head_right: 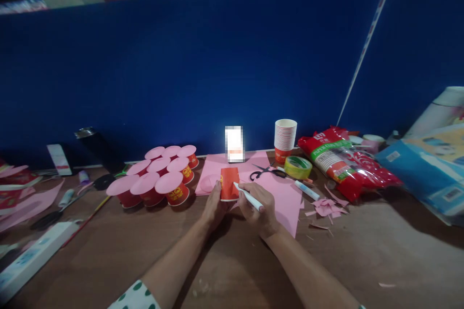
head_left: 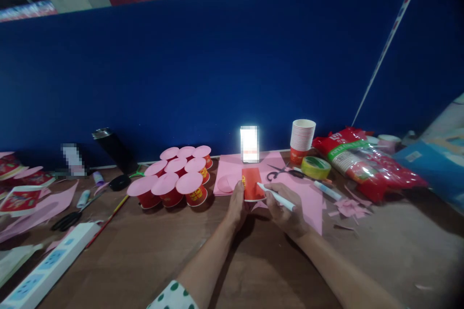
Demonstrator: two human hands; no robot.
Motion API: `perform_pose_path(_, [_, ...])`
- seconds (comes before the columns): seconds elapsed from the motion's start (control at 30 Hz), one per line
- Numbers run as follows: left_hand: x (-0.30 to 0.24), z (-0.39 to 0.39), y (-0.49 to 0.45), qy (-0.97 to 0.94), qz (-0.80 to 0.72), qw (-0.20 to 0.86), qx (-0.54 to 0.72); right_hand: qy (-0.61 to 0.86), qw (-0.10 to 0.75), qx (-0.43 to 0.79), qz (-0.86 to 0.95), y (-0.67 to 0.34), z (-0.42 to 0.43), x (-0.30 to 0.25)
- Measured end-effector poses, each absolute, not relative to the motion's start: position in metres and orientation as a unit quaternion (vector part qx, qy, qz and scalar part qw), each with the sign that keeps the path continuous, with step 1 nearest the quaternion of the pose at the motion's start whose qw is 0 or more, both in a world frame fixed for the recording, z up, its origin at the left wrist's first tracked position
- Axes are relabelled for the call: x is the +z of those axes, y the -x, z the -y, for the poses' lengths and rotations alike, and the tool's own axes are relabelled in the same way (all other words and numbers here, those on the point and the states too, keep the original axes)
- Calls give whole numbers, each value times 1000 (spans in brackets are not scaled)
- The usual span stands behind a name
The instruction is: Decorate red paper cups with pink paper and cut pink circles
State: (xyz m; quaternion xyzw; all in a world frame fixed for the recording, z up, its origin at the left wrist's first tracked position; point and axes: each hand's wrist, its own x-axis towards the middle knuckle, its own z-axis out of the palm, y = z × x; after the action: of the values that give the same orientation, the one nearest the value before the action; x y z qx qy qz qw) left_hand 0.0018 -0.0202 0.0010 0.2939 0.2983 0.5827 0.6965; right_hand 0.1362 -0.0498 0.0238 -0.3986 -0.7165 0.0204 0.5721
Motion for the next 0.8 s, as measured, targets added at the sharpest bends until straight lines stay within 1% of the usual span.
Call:
perform_pose_path(0.4, [-1, 19, -3, -312, -283, 698, 579, 385, 562, 14, 732, -134, 50, 24])
perform_pose_path(0.8, [1, 21, -3, -316, -270, 697, 584, 379, 568, 15, 730, -134, 52, 26])
